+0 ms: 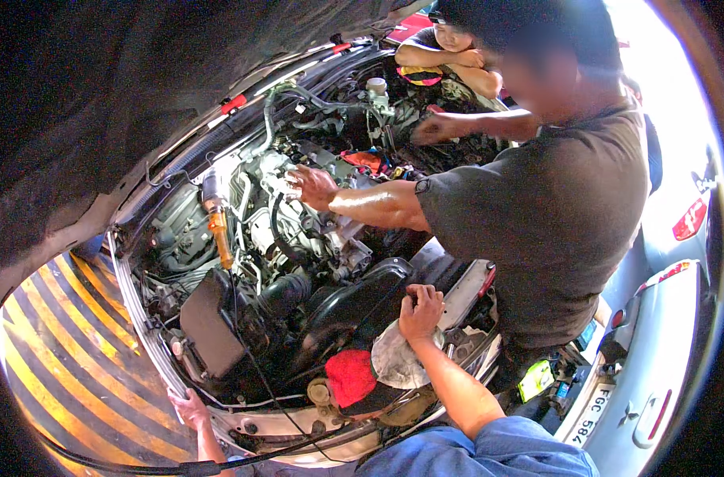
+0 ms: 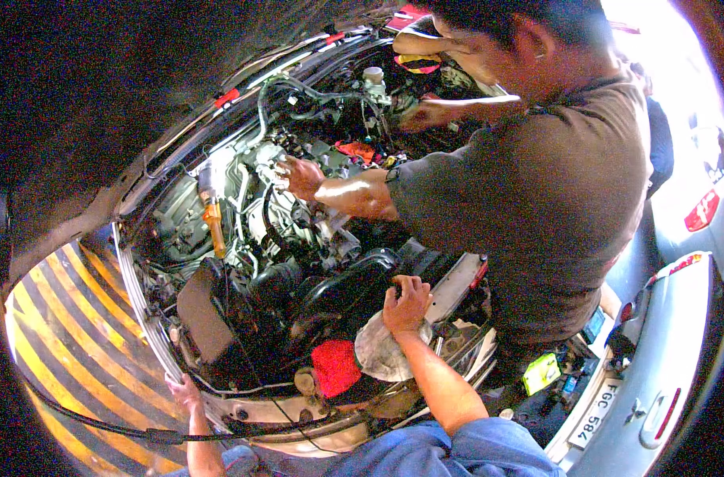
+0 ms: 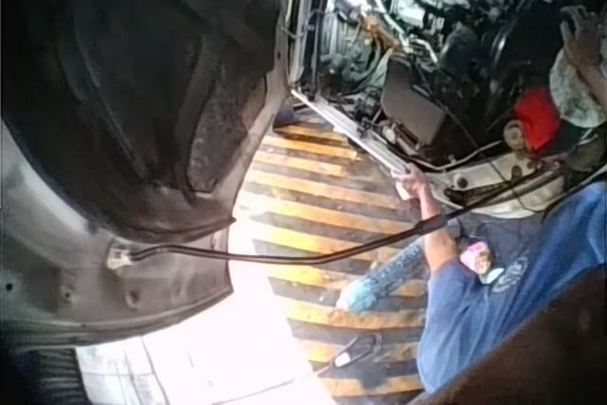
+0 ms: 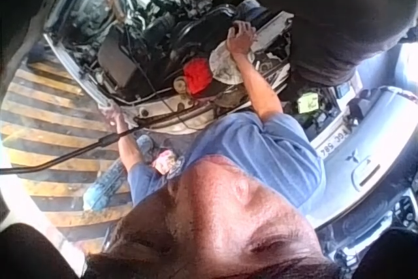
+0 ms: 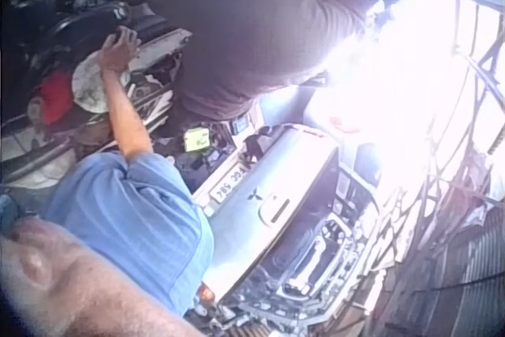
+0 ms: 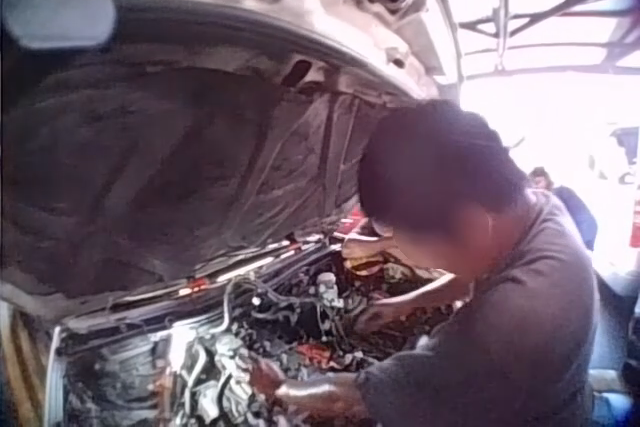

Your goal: Repairing and inspecting car engine components in an auto service bay.

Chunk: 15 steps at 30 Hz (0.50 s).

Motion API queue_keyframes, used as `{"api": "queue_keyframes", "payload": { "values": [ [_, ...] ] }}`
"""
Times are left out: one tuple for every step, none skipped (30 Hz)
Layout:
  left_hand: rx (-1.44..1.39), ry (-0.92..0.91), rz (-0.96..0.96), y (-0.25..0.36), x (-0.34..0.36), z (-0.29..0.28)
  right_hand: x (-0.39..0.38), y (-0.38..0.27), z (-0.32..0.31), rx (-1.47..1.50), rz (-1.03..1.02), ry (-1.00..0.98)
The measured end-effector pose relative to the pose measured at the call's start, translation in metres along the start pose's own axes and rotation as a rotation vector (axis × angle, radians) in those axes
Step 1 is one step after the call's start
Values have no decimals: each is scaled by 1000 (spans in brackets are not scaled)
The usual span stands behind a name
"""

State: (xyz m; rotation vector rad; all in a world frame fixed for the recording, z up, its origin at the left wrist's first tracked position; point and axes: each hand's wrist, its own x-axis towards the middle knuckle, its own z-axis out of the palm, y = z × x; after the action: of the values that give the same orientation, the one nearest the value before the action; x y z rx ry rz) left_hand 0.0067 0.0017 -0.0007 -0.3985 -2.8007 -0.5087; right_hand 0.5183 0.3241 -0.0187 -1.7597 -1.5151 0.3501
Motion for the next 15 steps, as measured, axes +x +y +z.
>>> {"api": "queue_keyframes", "payload": {
  "values": [
    [-8, 2, 3, -1, 0, 0, 1, 0, 1, 13, -2, 11],
    [-20, 14, 23, -1, 1, 0, 1, 0, 1, 14, 9, 18],
    [-43, 27, 54, -2, 3, 0, 1, 0, 1, 10, 22, 9],
    [-58, 4, 45, -2, 4, 1, 0, 1, 1, -23, -17, 45],
    [-75, -5, 52, -3, 4, 2, 0, 1, 1, -32, -15, 38],
    [-52, -37, 24, -5, 5, 2, 1, 2, 2, -49, -11, 32],
    [-40, -51, 18, -4, 7, 5, 1, 2, 2, -29, -7, 33],
    [-38, -52, 7, -6, 9, 5, 1, 2, 2, -17, 2, 33],
    [-51, -40, 44, -8, 10, 6, 1, 2, 2, -15, 11, 13],
    [-54, -40, 47, -10, 11, 8, 0, 2, 3, -12, 15, 34],
    [-59, -39, 48, -12, 12, 9, 1, 2, 3, -2, 4, 43],
    [-63, -38, 49, -14, 13, 12, 2, 2, 2, -13, 23, 12],
    [-49, -67, 44, -16, 14, 12, 1, 3, 2, 12, 22, 19],
    [-15, -79, 24, -18, 15, 13, 1, 3, 2, -15, 26, 5],
    [18, -90, 5, -18, 16, 14, 2, 3, 3, -14, 26, 9]
  ]
}}
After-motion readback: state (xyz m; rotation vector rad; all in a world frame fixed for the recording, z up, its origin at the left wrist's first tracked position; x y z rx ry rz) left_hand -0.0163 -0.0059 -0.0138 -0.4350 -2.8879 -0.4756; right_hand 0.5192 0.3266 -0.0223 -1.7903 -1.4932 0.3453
